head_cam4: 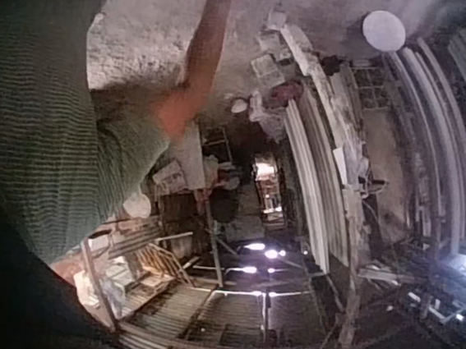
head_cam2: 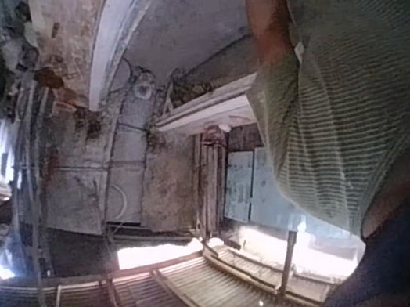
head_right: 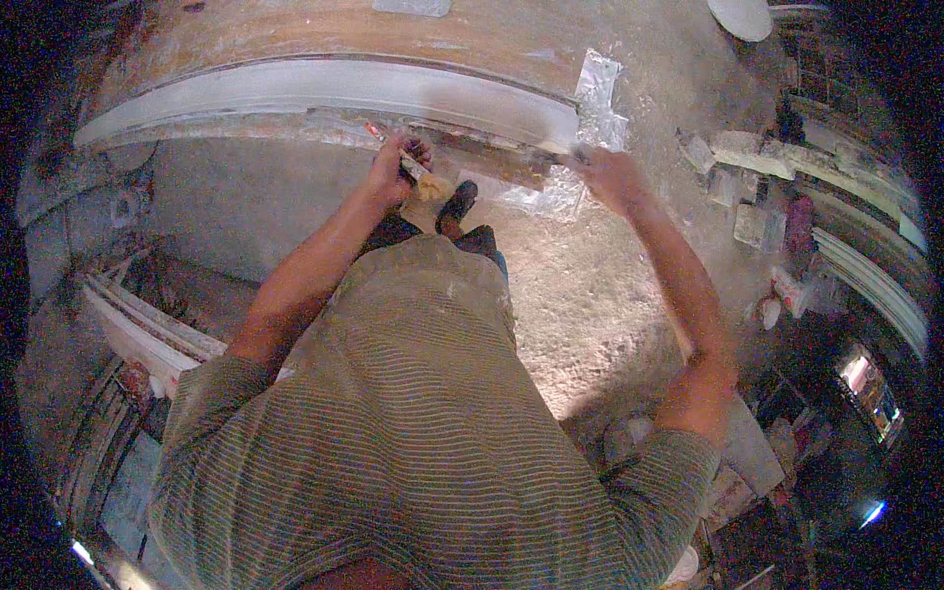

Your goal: The person applies a white filler paste along a seam on a large wooden board using a putty knife and smooths it with a brush. The person repeatedly scrapes and spreads the filler along the seam, occasionally switching tools between hands.

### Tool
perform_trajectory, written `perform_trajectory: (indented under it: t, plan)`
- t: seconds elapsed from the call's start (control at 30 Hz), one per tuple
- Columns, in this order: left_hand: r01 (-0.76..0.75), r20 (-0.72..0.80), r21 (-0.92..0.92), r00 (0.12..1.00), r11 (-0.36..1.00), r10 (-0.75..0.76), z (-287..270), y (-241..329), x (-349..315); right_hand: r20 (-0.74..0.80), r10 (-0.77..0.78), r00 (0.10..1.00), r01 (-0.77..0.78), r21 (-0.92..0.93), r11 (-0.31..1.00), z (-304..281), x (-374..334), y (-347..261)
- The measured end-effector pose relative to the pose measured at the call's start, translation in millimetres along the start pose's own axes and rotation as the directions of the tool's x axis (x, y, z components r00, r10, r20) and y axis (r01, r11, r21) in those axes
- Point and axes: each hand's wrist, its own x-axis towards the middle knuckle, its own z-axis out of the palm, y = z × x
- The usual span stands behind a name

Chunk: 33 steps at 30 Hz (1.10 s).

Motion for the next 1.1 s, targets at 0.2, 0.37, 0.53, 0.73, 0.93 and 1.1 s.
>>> perform_trajectory:
  t: [0.2, 0.37, 0.53, 0.73, 0.93, 1.1]
  plan:
    - [-0.012, -0.024, -0.040, 1.000, 0.999, 0.011, 8.1, 1.5, -7.0, -0.131, -0.005, 0.991, -0.003, -0.062, 0.998, 17.5, 34.7, -17.0]
    - [-0.008, -0.060, -0.008, 0.998, 1.000, 0.007, 6.5, 5.8, -12.4, -0.055, 0.062, 0.997, -0.060, 0.038, 0.997, 19.4, 26.5, -21.4]
    - [-0.051, -0.020, -0.049, 0.999, 0.998, 0.050, -4.3, 10.8, -11.0, -0.107, 0.120, 0.987, -0.111, 0.088, 0.990, 15.6, -4.2, -14.1]
    - [0.006, 0.020, -0.022, 1.000, 1.000, -0.006, -18.3, -2.7, 6.5, -0.095, 0.239, 0.966, -0.217, 0.199, 0.956, -3.1, 1.1, -34.9]
    - [0.007, 0.044, 0.000, 0.999, 1.000, -0.007, -17.0, -3.9, 9.2, 0.055, 0.550, 0.833, -0.415, 0.719, 0.557, 23.6, 26.0, -38.2]
    - [-0.022, -0.051, -0.029, 0.999, 0.999, 0.020, -2.6, -1.6, -4.4, 0.195, 0.435, 0.879, -0.424, 0.738, 0.525, 40.9, 85.0, -46.3]
